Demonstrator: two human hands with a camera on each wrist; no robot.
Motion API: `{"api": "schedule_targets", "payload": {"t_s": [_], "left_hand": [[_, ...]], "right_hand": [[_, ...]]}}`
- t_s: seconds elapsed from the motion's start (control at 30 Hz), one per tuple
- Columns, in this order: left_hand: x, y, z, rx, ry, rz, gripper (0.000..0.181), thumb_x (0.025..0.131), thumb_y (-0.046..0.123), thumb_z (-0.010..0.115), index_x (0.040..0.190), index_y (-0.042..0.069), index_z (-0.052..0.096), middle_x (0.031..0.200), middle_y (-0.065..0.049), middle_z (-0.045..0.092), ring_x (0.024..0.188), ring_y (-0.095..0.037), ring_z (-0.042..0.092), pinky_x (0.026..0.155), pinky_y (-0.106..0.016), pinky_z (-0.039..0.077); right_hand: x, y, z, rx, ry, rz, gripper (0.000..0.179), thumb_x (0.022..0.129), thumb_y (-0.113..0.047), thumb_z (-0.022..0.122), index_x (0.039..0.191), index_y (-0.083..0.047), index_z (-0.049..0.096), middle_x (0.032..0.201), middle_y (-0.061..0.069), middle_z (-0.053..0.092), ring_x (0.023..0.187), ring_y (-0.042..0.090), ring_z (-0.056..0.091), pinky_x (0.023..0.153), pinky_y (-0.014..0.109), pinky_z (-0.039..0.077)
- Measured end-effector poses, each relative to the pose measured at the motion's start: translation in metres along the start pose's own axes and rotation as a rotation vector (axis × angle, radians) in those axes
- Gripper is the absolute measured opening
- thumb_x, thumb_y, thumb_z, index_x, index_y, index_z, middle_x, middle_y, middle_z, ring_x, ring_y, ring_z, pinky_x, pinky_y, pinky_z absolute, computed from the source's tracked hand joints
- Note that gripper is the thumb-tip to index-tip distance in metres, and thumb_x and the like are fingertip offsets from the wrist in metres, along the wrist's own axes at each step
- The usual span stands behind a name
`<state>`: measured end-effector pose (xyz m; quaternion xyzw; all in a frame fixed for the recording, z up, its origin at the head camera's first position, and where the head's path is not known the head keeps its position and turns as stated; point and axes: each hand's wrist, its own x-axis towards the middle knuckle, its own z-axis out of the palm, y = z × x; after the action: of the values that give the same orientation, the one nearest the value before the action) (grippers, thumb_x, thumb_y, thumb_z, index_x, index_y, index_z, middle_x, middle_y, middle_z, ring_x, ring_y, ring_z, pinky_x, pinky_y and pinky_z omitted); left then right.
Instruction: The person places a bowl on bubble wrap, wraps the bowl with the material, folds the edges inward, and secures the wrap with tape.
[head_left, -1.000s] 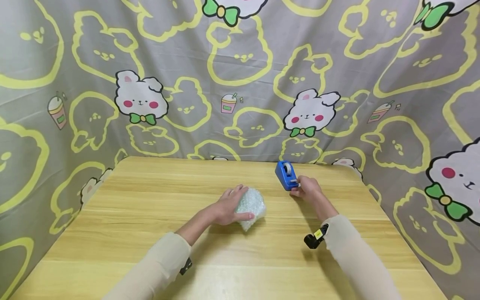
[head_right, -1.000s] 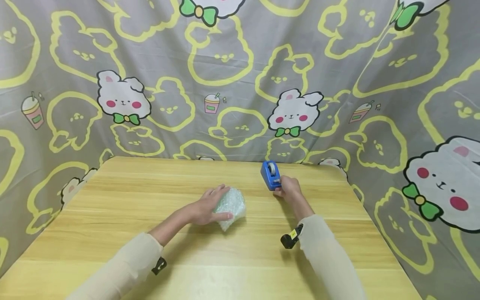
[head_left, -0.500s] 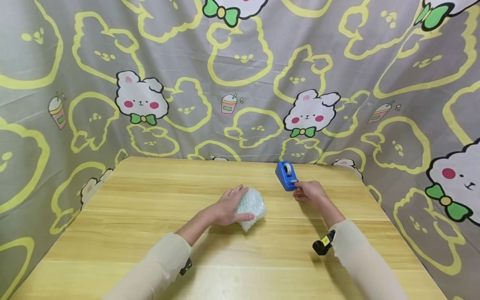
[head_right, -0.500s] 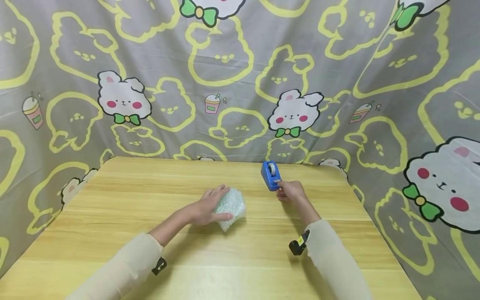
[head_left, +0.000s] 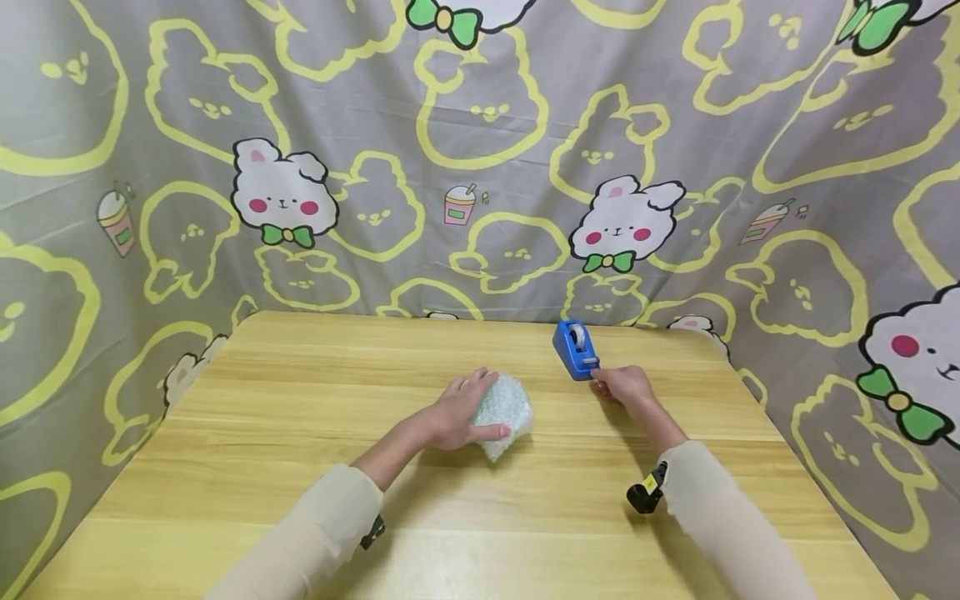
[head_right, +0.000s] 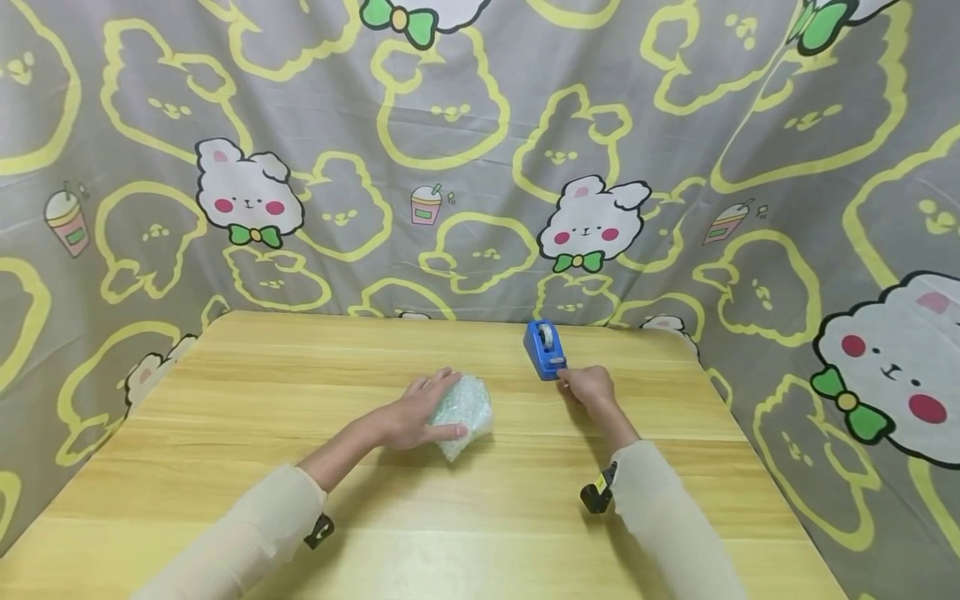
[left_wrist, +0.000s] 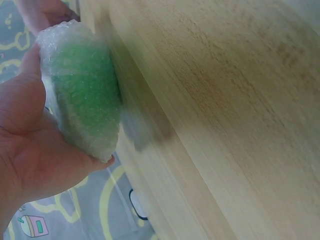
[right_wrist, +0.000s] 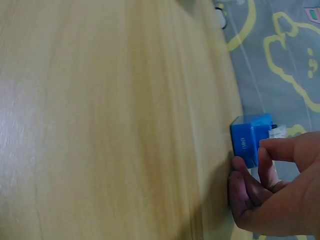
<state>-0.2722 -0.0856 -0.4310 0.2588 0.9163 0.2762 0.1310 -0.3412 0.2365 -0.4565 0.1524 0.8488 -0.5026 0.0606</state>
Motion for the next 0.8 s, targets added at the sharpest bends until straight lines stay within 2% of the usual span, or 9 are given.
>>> {"api": "schedule_targets", "payload": {"t_s": [0.17, 0.23, 0.3, 0.4, 0.5, 0.57, 0.63, 0.67, 0.8], "left_hand": [[-0.001, 0.001, 0.000, -0.006, -0.002, -0.004, 0.094, 0.095, 0.057, 0.063, 0.164, 0.014, 0.015, 0.171, -0.017, 0.008, 0.154, -0.042, 0.014, 0.120, -0.062, 0.026], [-0.001, 0.002, 0.000, -0.006, -0.003, -0.005, 0.094, 0.095, 0.056, 0.063, 0.164, 0.013, 0.015, 0.171, -0.017, 0.008, 0.154, -0.042, 0.014, 0.120, -0.062, 0.025], [-0.001, 0.002, 0.000, -0.006, -0.001, -0.003, 0.094, 0.095, 0.056, 0.063, 0.164, 0.013, 0.015, 0.171, -0.017, 0.008, 0.154, -0.042, 0.015, 0.121, -0.062, 0.025], [0.000, 0.003, -0.001, -0.008, 0.002, 0.004, 0.094, 0.095, 0.056, 0.063, 0.163, 0.012, 0.015, 0.170, -0.018, 0.009, 0.153, -0.043, 0.015, 0.121, -0.062, 0.025], [0.000, 0.004, -0.001, -0.010, -0.001, 0.001, 0.095, 0.095, 0.056, 0.064, 0.163, 0.012, 0.015, 0.170, -0.018, 0.008, 0.153, -0.043, 0.015, 0.121, -0.062, 0.025], [0.000, 0.004, -0.001, -0.008, -0.006, -0.005, 0.095, 0.095, 0.056, 0.064, 0.164, 0.013, 0.015, 0.171, -0.018, 0.008, 0.154, -0.042, 0.014, 0.121, -0.062, 0.025], [0.000, 0.004, -0.001, -0.010, -0.008, -0.009, 0.095, 0.095, 0.056, 0.064, 0.164, 0.013, 0.015, 0.171, -0.017, 0.008, 0.154, -0.042, 0.014, 0.121, -0.062, 0.025], [0.000, 0.004, -0.001, -0.012, -0.008, -0.008, 0.095, 0.095, 0.055, 0.064, 0.163, 0.012, 0.015, 0.170, -0.018, 0.008, 0.153, -0.043, 0.015, 0.120, -0.062, 0.026], [0.000, 0.002, 0.000, -0.017, -0.006, -0.002, 0.094, 0.095, 0.054, 0.064, 0.163, 0.010, 0.016, 0.170, -0.019, 0.008, 0.153, -0.044, 0.014, 0.120, -0.063, 0.026]], "right_hand": [[0.003, 0.002, 0.005, -0.156, 0.086, -0.040, 0.027, 0.091, -0.025, 0.068, 0.091, 0.002, 0.072, 0.071, -0.001, 0.061, 0.069, 0.014, 0.052, 0.061, 0.024, 0.040], [0.005, 0.002, 0.004, -0.205, 0.107, -0.048, 0.023, 0.089, -0.023, 0.066, 0.077, -0.003, 0.067, 0.065, -0.001, 0.055, 0.066, 0.016, 0.050, 0.059, 0.026, 0.038], [0.006, 0.003, 0.004, -0.258, 0.130, -0.060, 0.027, 0.088, -0.022, 0.064, 0.064, -0.010, 0.059, 0.059, -0.003, 0.049, 0.064, 0.017, 0.047, 0.059, 0.027, 0.037], [0.006, 0.005, 0.000, -0.274, 0.131, -0.059, 0.031, 0.086, -0.018, 0.060, 0.057, -0.014, 0.050, 0.055, -0.003, 0.042, 0.060, 0.018, 0.043, 0.058, 0.028, 0.034], [0.003, 0.005, -0.004, -0.216, 0.057, -0.039, 0.025, 0.090, -0.018, 0.058, 0.069, -0.005, 0.061, 0.062, -0.001, 0.051, 0.062, 0.016, 0.047, 0.059, 0.028, 0.038], [0.001, 0.004, -0.008, -0.153, -0.012, -0.022, 0.025, 0.093, -0.019, 0.058, 0.088, 0.004, 0.068, 0.071, 0.000, 0.059, 0.067, 0.013, 0.052, 0.062, 0.025, 0.044], [-0.002, 0.001, -0.012, -0.109, -0.081, -0.013, 0.030, 0.097, -0.020, 0.058, 0.104, 0.008, 0.068, 0.078, 0.000, 0.063, 0.070, 0.010, 0.055, 0.064, 0.023, 0.047], [-0.003, -0.001, -0.014, -0.097, -0.116, -0.016, 0.032, 0.098, -0.021, 0.058, 0.107, 0.008, 0.068, 0.079, 0.000, 0.064, 0.070, 0.009, 0.055, 0.065, 0.022, 0.048], [-0.010, -0.013, -0.018, -0.110, -0.263, -0.059, 0.027, 0.101, -0.025, 0.058, 0.087, -0.002, 0.059, 0.069, -0.003, 0.052, 0.065, 0.010, 0.048, 0.064, 0.024, 0.042]]}}
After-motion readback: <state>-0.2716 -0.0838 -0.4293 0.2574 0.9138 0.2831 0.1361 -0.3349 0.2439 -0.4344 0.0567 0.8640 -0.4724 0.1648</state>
